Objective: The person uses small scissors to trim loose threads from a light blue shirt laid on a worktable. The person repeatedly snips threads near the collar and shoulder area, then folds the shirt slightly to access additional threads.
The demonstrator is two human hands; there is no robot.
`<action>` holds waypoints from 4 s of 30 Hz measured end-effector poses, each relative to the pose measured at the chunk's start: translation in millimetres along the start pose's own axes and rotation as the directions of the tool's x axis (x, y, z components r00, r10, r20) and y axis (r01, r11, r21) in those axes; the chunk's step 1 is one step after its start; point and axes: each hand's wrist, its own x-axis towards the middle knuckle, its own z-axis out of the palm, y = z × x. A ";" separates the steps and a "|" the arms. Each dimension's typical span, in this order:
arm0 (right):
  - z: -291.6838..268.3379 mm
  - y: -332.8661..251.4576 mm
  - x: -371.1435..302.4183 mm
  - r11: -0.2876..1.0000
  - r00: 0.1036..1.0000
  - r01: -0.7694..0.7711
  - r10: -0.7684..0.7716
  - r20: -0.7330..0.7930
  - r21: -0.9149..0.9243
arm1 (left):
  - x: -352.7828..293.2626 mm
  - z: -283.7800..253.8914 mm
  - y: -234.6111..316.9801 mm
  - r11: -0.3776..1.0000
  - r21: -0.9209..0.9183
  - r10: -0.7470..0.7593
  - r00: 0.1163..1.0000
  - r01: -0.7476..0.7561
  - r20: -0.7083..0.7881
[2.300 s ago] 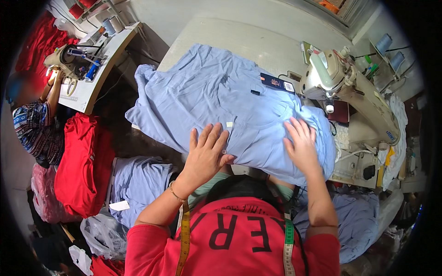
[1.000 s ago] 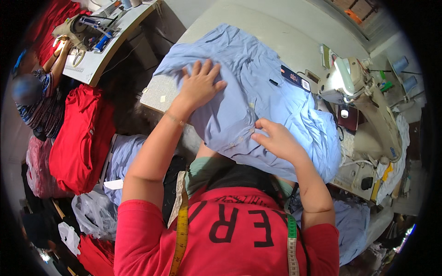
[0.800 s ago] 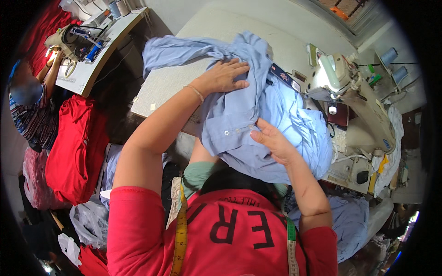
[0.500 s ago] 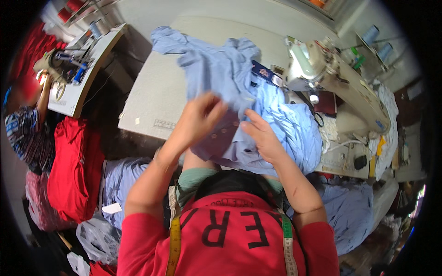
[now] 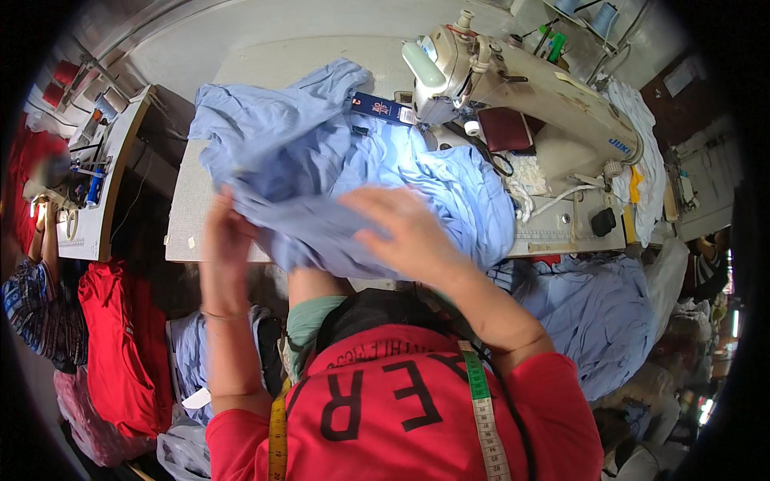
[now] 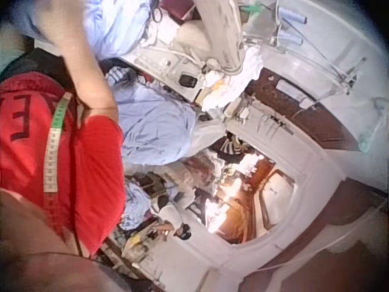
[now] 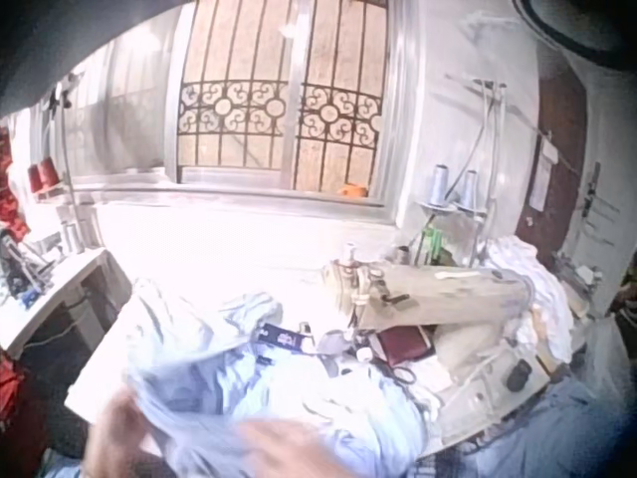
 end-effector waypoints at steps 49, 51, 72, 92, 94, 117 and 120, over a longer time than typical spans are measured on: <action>-6.1 17.4 16.6 0.940 0.998 -0.023 0.004 -0.055 -0.339 | 16.4 58.2 -69.9 0.888 0.444 -0.196 0.972 0.120 0.131; -6.2 15.5 17.0 0.923 0.998 -0.008 -0.014 -0.054 -0.384 | 16.3 57.9 -69.9 0.878 0.462 -0.198 0.973 0.124 0.116; 12.5 12.1 17.6 0.950 0.996 -0.078 0.064 -0.056 -0.302 | 15.5 60.5 -64.7 0.865 0.489 -0.182 0.978 0.112 0.098; 15.6 11.8 20.3 0.885 0.986 0.046 -0.114 -0.120 -0.463 | 20.2 45.2 -66.7 0.861 0.498 -0.229 0.953 0.103 0.197; 14.5 14.9 22.6 0.895 0.987 0.058 -0.118 -0.109 -0.441 | 22.0 42.8 -68.4 0.866 0.484 -0.250 0.948 0.128 0.196; 24.4 35.4 31.5 0.848 0.960 0.203 -0.272 -0.074 -0.489 | 21.3 52.0 -62.2 0.923 0.338 -0.263 0.943 0.184 0.205; 25.1 35.4 31.5 0.858 0.957 0.199 -0.275 -0.095 -0.474 | 21.3 51.6 -61.6 0.924 0.347 -0.247 0.944 0.161 0.217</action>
